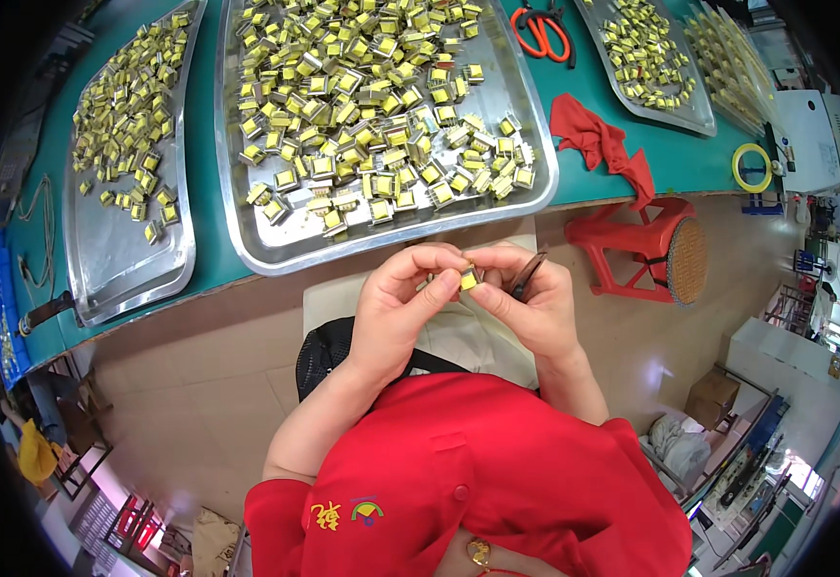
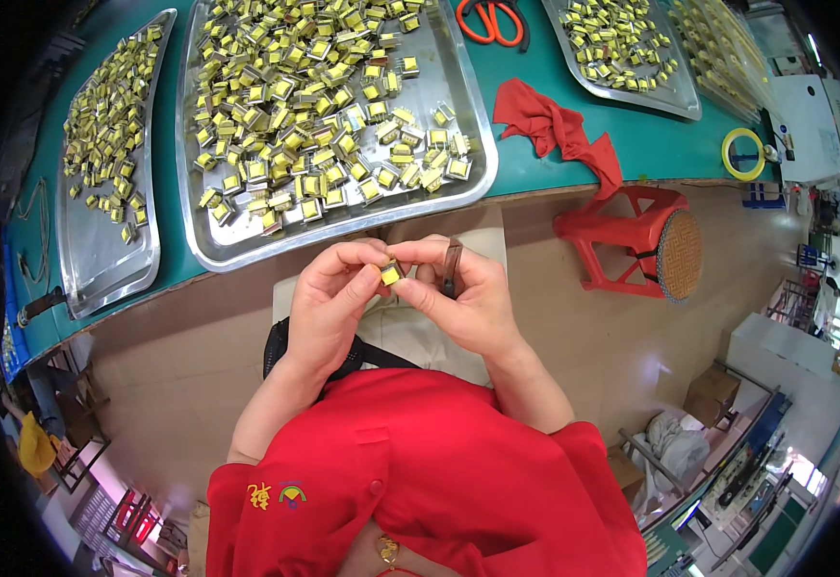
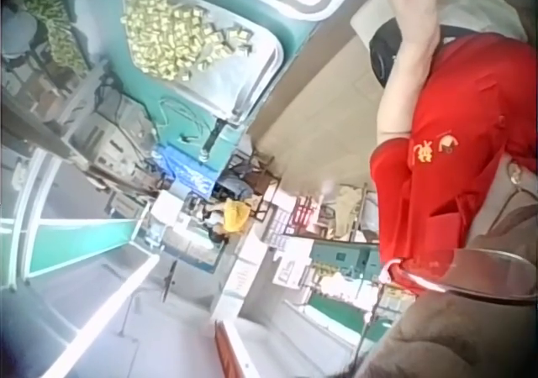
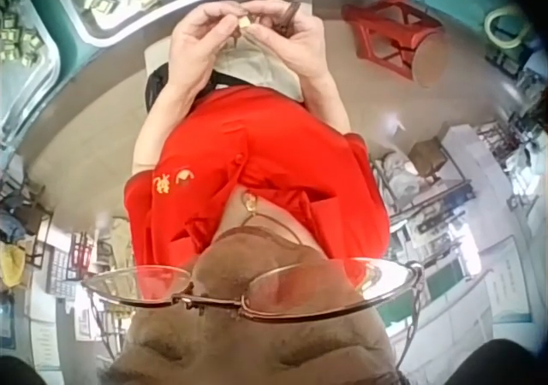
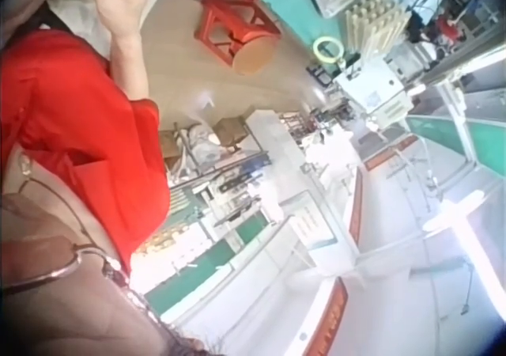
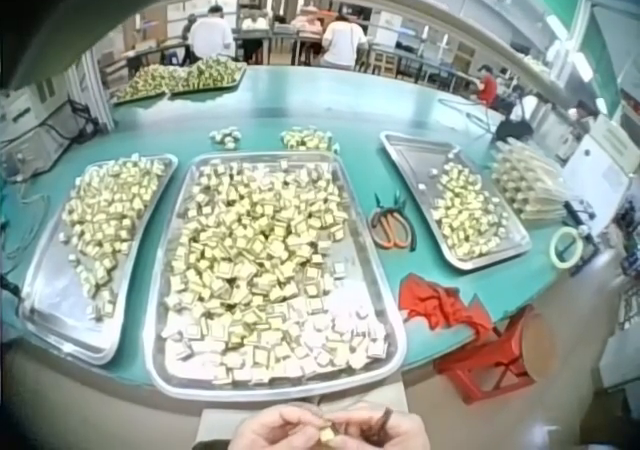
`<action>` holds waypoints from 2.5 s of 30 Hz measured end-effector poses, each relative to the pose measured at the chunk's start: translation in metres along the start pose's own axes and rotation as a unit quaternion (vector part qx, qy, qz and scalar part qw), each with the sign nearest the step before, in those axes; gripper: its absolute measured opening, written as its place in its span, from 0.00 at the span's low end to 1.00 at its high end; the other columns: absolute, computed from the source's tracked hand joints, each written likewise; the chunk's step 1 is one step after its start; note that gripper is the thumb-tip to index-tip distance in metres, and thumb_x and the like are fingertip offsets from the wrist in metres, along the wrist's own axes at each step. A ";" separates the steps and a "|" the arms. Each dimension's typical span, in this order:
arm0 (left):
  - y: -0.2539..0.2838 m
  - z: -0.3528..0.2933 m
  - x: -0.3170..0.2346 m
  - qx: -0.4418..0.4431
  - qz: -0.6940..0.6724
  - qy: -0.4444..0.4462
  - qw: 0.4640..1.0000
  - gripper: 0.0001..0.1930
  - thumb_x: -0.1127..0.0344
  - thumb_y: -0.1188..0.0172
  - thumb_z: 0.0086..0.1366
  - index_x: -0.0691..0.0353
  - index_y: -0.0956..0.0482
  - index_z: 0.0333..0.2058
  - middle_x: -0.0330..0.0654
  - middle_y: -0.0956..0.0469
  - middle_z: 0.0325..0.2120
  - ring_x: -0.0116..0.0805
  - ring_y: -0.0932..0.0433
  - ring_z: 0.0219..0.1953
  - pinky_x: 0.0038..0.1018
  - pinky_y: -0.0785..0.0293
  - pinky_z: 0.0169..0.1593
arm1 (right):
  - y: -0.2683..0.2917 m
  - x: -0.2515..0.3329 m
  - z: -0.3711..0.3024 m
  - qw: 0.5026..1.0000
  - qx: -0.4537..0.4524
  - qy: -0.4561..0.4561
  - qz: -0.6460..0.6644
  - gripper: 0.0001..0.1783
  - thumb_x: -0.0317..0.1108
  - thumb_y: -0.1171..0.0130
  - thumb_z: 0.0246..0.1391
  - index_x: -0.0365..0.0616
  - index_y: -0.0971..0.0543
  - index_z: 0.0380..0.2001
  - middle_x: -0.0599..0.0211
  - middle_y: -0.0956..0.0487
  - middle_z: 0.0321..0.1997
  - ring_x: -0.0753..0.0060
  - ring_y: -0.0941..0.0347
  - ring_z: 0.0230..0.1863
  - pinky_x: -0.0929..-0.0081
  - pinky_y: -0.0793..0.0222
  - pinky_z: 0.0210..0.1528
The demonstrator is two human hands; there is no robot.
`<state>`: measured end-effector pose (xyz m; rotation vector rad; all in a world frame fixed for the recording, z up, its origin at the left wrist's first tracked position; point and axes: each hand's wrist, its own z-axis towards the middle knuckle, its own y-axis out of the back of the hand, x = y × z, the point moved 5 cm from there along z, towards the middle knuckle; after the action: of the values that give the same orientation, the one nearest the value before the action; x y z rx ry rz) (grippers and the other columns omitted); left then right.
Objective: The person picks up a transformer from a tray, inspects it, and trims the excess wire using shears. After finishing, the person places the component back and repeats the process with another transformer.
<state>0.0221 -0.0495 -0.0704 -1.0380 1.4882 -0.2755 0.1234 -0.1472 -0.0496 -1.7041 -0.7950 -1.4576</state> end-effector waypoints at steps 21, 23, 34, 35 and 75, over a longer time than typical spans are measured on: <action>-0.001 0.001 0.010 -0.012 0.011 0.019 1.000 0.15 0.76 0.44 0.60 0.66 0.31 0.46 0.38 0.28 0.40 0.24 0.30 0.43 0.22 0.32 0.48 | 0.006 0.011 0.001 0.991 -0.058 0.048 -0.110 0.19 0.17 0.39 0.44 0.34 0.25 0.43 0.70 0.26 0.32 0.88 0.38 0.24 0.89 0.43 0.25; -0.004 0.003 0.009 -0.002 0.001 0.010 1.000 0.14 0.75 0.44 0.60 0.66 0.31 0.46 0.38 0.27 0.40 0.24 0.29 0.43 0.22 0.32 0.48 | 0.002 0.019 0.001 0.977 -0.057 0.084 -0.187 0.20 0.16 0.39 0.42 0.35 0.24 0.43 0.70 0.28 0.32 0.88 0.42 0.22 0.88 0.45 0.24; -0.002 0.002 0.015 0.034 -0.064 0.081 0.994 0.16 0.67 0.52 0.67 0.67 0.31 0.51 0.43 0.25 0.43 0.28 0.27 0.45 0.25 0.31 0.50 | -0.001 0.017 0.002 0.977 -0.060 0.076 -0.190 0.21 0.19 0.35 0.39 0.40 0.23 0.41 0.75 0.33 0.30 0.89 0.44 0.21 0.89 0.51 0.20; -0.002 0.002 0.016 0.042 -0.067 0.082 0.993 0.16 0.67 0.53 0.67 0.67 0.31 0.52 0.43 0.24 0.43 0.28 0.26 0.46 0.25 0.31 0.50 | 0.001 0.015 0.002 0.979 -0.055 0.076 -0.180 0.19 0.21 0.35 0.40 0.41 0.22 0.41 0.76 0.33 0.29 0.90 0.44 0.22 0.90 0.52 0.20; -0.008 0.005 0.001 -0.017 0.164 -0.050 0.985 0.20 0.78 0.41 0.57 0.64 0.30 0.49 0.37 0.26 0.39 0.18 0.34 0.30 0.14 0.36 0.34 | 0.018 0.042 0.019 0.974 -0.052 0.022 -0.217 0.09 0.20 0.35 0.38 0.37 0.21 0.28 0.76 0.32 0.23 0.92 0.45 0.19 0.90 0.54 0.20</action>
<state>0.0299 -0.0528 -0.0669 -0.8049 1.5482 0.0357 0.1554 -0.1409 -0.0122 -1.6319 -1.1349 -1.8510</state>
